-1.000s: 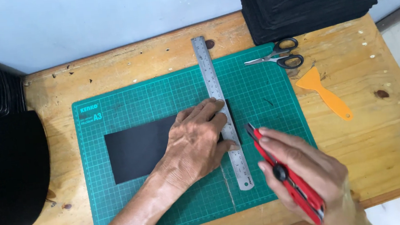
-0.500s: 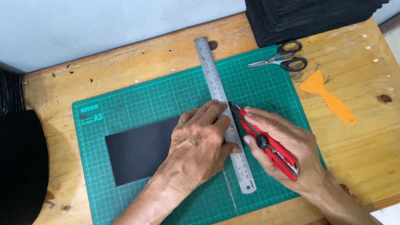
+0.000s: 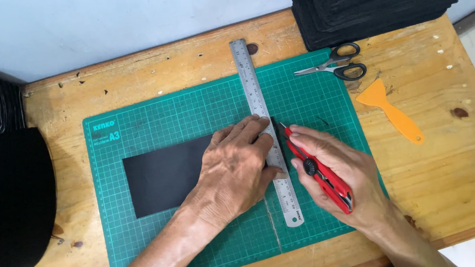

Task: Measuring and cutting a piece of black material using a ruler, utility knife, and scissors

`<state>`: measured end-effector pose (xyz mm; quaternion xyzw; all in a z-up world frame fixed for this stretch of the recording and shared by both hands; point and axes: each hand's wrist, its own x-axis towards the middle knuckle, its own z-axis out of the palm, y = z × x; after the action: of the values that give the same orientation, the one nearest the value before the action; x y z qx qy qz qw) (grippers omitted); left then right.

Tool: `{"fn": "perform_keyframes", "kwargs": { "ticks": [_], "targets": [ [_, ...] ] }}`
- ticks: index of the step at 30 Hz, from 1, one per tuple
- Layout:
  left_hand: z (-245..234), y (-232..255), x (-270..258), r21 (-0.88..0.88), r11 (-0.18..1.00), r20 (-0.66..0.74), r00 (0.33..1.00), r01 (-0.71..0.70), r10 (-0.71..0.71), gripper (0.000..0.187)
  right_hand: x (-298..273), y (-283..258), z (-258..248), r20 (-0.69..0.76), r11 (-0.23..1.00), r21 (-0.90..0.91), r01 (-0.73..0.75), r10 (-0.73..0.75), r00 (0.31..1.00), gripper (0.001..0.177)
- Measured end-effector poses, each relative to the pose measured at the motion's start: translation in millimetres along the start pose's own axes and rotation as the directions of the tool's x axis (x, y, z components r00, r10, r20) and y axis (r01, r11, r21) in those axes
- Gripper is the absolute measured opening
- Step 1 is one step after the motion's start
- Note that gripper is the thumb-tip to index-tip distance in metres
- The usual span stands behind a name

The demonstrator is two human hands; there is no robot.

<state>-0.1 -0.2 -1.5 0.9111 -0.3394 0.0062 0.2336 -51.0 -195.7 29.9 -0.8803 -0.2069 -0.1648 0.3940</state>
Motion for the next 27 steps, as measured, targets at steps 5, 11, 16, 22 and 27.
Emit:
{"fn": "perform_keyframes", "kwargs": {
  "ticks": [5,11,16,22,27],
  "targets": [
    [-1.9,0.5,0.0,0.006,1.0,-0.021,1.0,-0.012,0.012,0.061,-0.7,1.5,-0.9,-0.017,1.0,-0.02,0.016,-0.016,1.0,0.029],
    [0.4,-0.4,-0.8,0.012,1.0,-0.03,0.999,-0.019,0.019,0.058,1.8,-1.3,2.0,-0.072,1.0,0.021,0.01,-0.009,0.997,0.029],
    [-1.6,1.0,-0.5,-0.006,1.0,-0.025,1.0,-0.014,0.014,0.06,5.8,5.7,7.9,-0.039,1.0,0.012,0.011,-0.011,0.999,0.034],
    [-4.1,2.1,0.4,-0.014,1.0,-0.032,0.999,-0.011,0.01,0.058,7.7,9.9,12.5,-0.04,0.999,0.026,0.025,-0.024,0.999,0.033],
    [1.1,-0.2,-0.1,-0.002,1.0,-0.025,1.0,-0.003,0.003,0.068,7.2,10.9,11.9,0.025,0.997,-0.035,0.072,-0.071,0.997,0.033]
  ]
}}
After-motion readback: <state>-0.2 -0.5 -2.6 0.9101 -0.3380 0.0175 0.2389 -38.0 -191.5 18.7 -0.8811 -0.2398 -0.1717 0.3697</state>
